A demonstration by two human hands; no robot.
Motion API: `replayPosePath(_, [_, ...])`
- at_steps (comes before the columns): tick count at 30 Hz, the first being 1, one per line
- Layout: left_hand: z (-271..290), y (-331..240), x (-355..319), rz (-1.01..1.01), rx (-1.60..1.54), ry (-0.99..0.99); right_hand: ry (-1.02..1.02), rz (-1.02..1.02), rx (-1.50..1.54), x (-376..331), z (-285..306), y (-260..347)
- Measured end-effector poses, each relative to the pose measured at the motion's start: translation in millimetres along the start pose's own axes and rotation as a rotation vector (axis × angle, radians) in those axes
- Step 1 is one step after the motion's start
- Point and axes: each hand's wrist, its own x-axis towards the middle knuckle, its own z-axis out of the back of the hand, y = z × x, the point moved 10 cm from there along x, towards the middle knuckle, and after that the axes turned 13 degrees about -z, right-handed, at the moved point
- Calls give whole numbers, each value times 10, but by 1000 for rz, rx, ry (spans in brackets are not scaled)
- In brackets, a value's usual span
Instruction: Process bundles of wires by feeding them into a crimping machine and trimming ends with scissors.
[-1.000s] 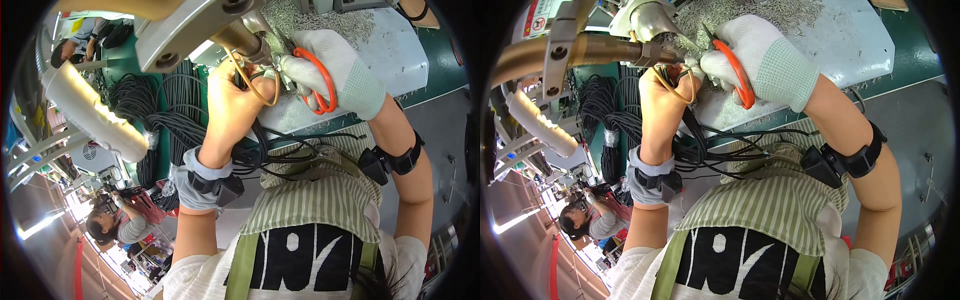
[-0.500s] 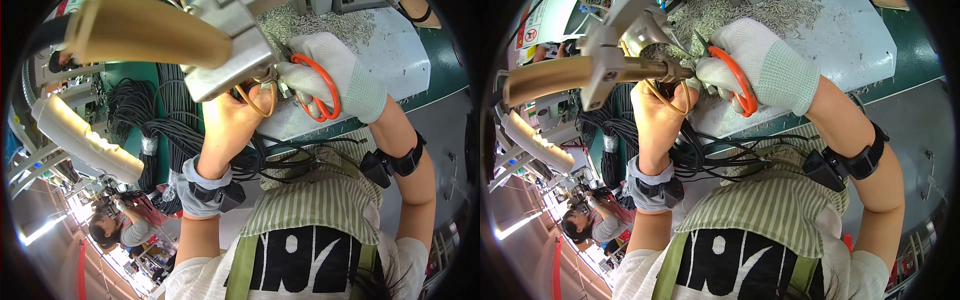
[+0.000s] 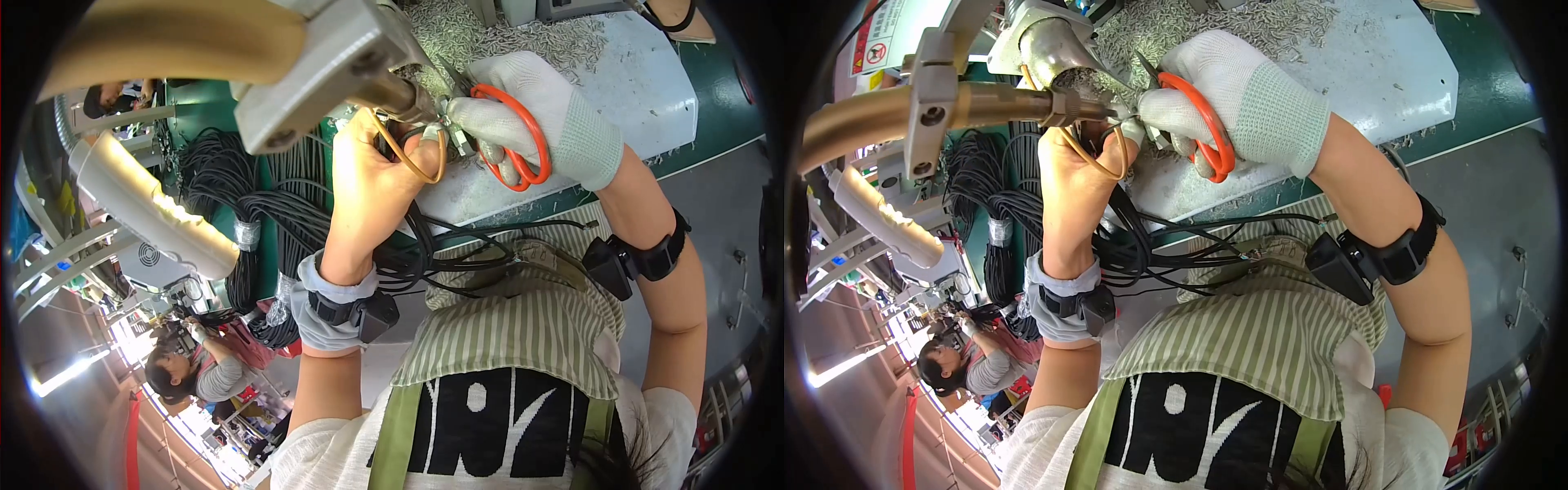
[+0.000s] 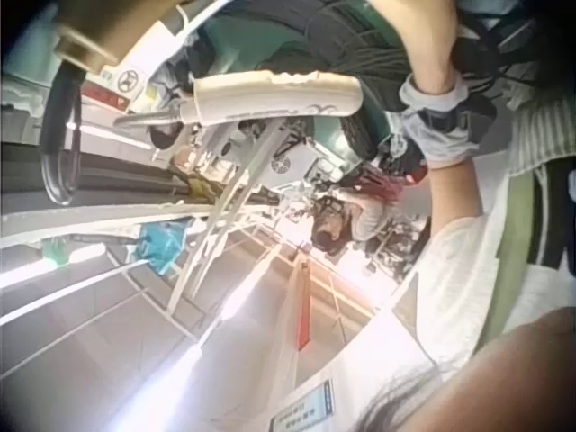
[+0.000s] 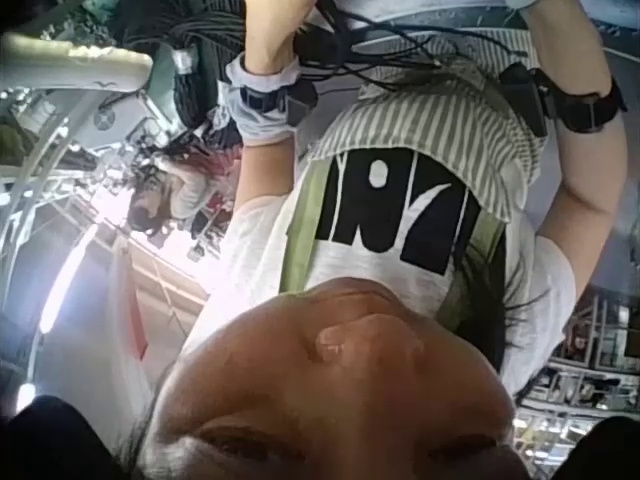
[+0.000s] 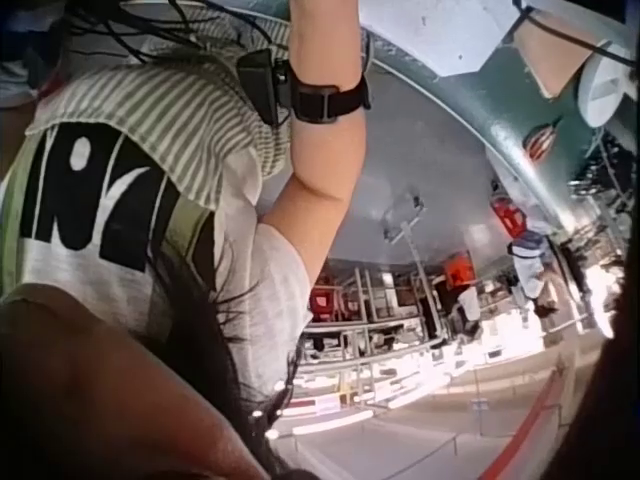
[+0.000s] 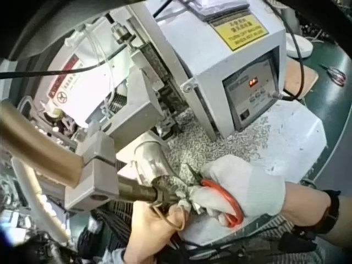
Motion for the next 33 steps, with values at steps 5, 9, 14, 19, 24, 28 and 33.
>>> replayPosePath(5, [-17, 188, -186, 202, -397, -13, -24, -74, 22, -86, -48, 66])
replayPosePath(9, [261, 216, -525, 215, -568, -473, -208, 48, 104, -511, 183, 58])
replayPosePath(14, [16, -160, -957, 122, -659, -140, -800, -21, -612, -1342, 503, 121])
replayPosePath(19, [-402, -686, -971, -219, 249, 201, -118, -81, 6, -1284, -257, 152])
replayPosePath(24, [-533, -865, -1073, -392, 502, 265, 96, -342, 321, -1348, -513, -55])
replayPosePath(28, [-496, -921, -1076, -398, 630, 175, 116, -430, 360, -1443, -544, -123])
replayPosePath(33, [-538, -946, -1093, -372, 649, 195, 130, -424, 347, -1491, -553, -155])
